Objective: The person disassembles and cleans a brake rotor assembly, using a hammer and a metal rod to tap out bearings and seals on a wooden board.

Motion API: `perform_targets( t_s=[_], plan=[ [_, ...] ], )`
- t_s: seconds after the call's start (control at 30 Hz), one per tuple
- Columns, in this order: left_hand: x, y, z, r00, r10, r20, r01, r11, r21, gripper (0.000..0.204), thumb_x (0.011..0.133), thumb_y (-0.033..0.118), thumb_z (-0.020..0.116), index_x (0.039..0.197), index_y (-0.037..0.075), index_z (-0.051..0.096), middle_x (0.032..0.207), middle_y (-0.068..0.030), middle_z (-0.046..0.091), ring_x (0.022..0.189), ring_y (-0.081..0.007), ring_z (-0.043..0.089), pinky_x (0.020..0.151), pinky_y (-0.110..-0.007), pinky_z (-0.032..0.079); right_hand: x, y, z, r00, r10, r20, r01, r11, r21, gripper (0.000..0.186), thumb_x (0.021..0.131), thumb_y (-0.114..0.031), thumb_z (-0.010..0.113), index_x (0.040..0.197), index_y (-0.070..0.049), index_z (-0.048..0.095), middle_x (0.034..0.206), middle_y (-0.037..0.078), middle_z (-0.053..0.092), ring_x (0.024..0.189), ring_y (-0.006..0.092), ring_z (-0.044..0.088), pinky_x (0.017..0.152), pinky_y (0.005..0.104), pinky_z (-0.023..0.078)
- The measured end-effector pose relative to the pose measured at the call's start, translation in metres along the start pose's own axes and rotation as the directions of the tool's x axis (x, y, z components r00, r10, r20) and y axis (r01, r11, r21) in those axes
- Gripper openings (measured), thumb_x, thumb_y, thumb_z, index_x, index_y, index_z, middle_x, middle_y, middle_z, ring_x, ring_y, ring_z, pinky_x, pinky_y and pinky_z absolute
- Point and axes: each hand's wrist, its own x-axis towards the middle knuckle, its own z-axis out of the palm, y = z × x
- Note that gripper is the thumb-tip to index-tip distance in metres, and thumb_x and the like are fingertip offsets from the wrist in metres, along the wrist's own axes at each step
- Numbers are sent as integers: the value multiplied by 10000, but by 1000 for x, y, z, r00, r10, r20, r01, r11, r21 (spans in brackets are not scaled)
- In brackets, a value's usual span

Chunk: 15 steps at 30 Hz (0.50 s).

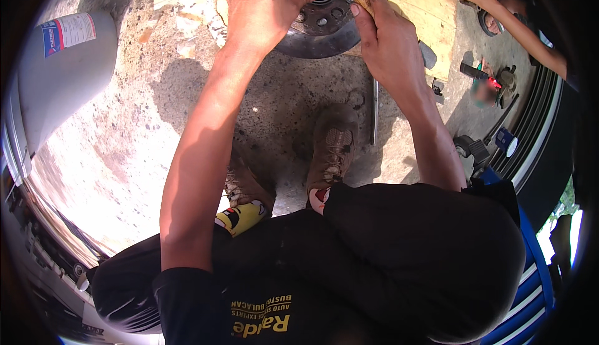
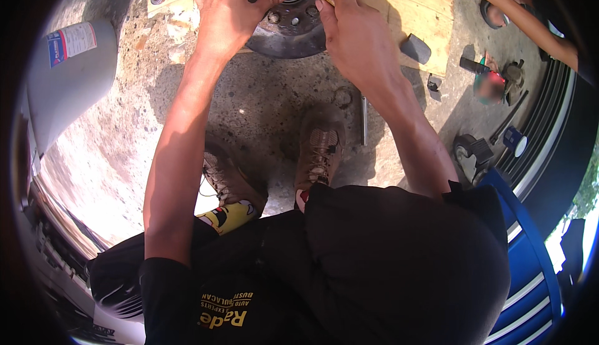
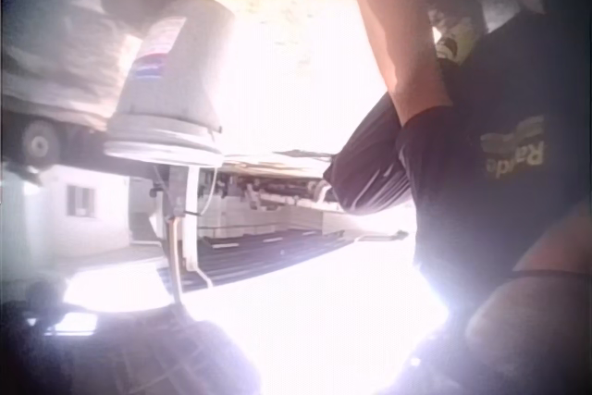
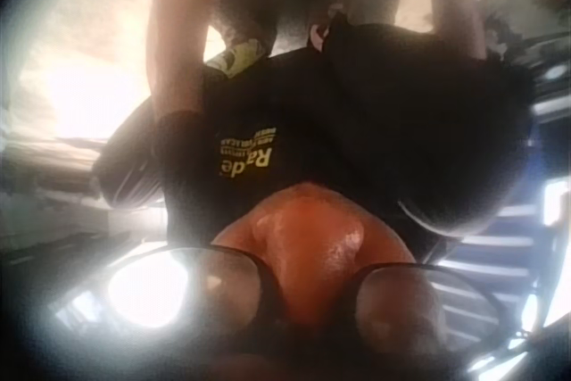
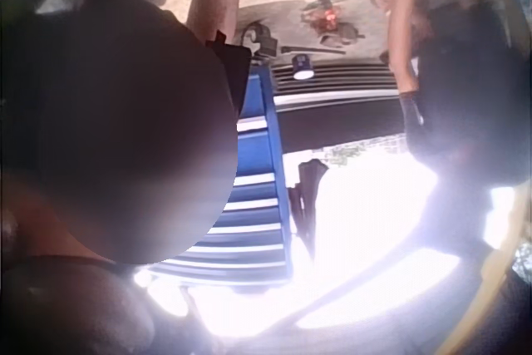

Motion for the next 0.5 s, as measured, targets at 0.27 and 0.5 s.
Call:
perform_targets(
  t_s=[0.27, 0.5],
  plan=[
    [1, 5, -3, 998, -48, 44, 45, 997, 70, 427, 791, 159, 851, 1168, 9, 720, 1089, -166, 712, 1043, -355, 673, 897, -460, 533, -11, -2, -4, 997, 46, 62, -39, 992, -120, 343, 1072, -287, 531, 1299, -30, 515, 987, 280, 699, 865, 503, 676, 708, 570, 524],
    [3, 4, -2, 997, -46, 58, 38, 990, 133, 501, 816, 188, 844, 1250, 4, 674, 1109, -162, 719, 1054, -364, 674, 904, -455, 532, -13, -6, -12, 992, 81, 100, -74, 994, -78, 350, 1073, -280, 526, 1320, -34, 502, 1008, 293, 693, 867, 514, 673, 723, 585, 521]
  ],
)
